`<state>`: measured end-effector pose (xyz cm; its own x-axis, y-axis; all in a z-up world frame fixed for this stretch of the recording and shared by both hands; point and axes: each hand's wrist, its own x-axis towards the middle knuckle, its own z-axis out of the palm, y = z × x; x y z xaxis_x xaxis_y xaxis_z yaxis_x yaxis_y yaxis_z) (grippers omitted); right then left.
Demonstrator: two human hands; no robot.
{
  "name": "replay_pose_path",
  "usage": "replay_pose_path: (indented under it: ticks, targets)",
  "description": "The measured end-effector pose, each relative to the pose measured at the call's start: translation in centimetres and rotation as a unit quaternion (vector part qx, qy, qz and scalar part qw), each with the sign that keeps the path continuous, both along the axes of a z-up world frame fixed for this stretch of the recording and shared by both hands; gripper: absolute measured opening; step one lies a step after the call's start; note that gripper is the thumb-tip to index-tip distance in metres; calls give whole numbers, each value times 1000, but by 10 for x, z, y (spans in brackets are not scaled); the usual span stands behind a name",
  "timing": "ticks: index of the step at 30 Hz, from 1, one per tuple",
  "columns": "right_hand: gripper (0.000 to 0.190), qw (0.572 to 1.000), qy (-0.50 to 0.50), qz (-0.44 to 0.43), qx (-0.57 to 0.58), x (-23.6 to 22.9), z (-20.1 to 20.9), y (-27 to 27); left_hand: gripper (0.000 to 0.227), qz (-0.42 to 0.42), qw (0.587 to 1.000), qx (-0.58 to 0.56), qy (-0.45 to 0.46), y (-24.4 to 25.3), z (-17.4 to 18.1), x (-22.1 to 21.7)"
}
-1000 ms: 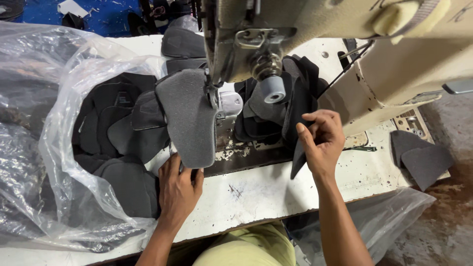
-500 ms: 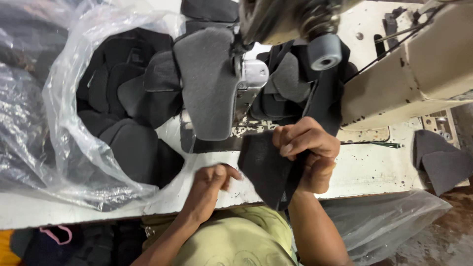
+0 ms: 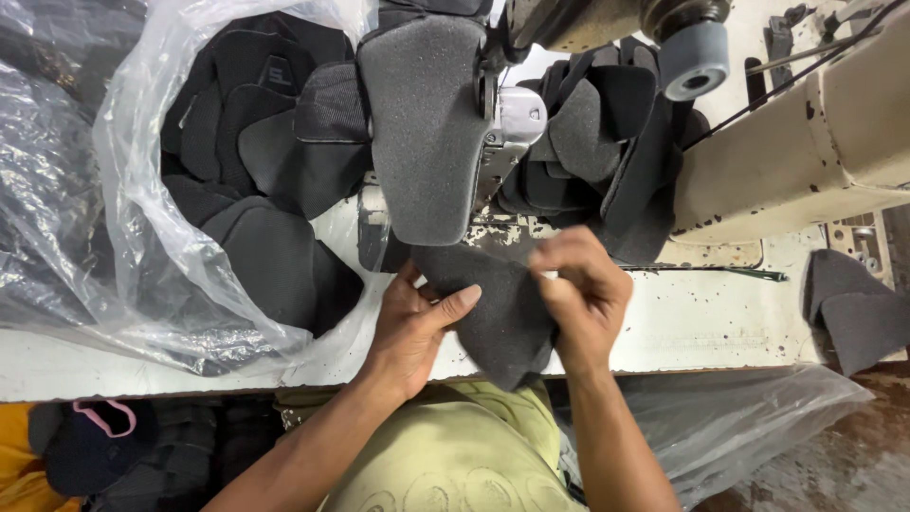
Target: The person aligns gray foam-like fabric pieces and sews them using a sewing machine. They repeatedly pick up pieces, position them under the needle, and guide them through the machine, stacking finished pieces to the side.
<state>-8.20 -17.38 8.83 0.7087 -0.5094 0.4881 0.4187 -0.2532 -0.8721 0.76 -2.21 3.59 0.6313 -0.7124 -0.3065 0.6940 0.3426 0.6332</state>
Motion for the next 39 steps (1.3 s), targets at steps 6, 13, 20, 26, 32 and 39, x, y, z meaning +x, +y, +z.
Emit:
replay_pose_path:
  ticks: [6,13,20,26,32,39]
  targets:
    - [43,972,164,110,-126,-4,-8,-19,62,3,978,114,-177,13,25,14]
    - [20,959,263,82,60,-8,-63,-17,98,16,752,410,-516,35,40,44]
    - [39,942,287,41,171,-4,-72,-25,90,25,510,577,-637,93,37,91]
    - [16,951,296,77,50,-14,-95,-40,80,37,519,545,-657,93,23,81]
    - [26,964,240,99,55,-19,-95,-40,48,139,453,502,-724,94,25,74]
    - [17,960,262,103,8,-28,-77,-28,24,237,558,277,-745,101,46,30]
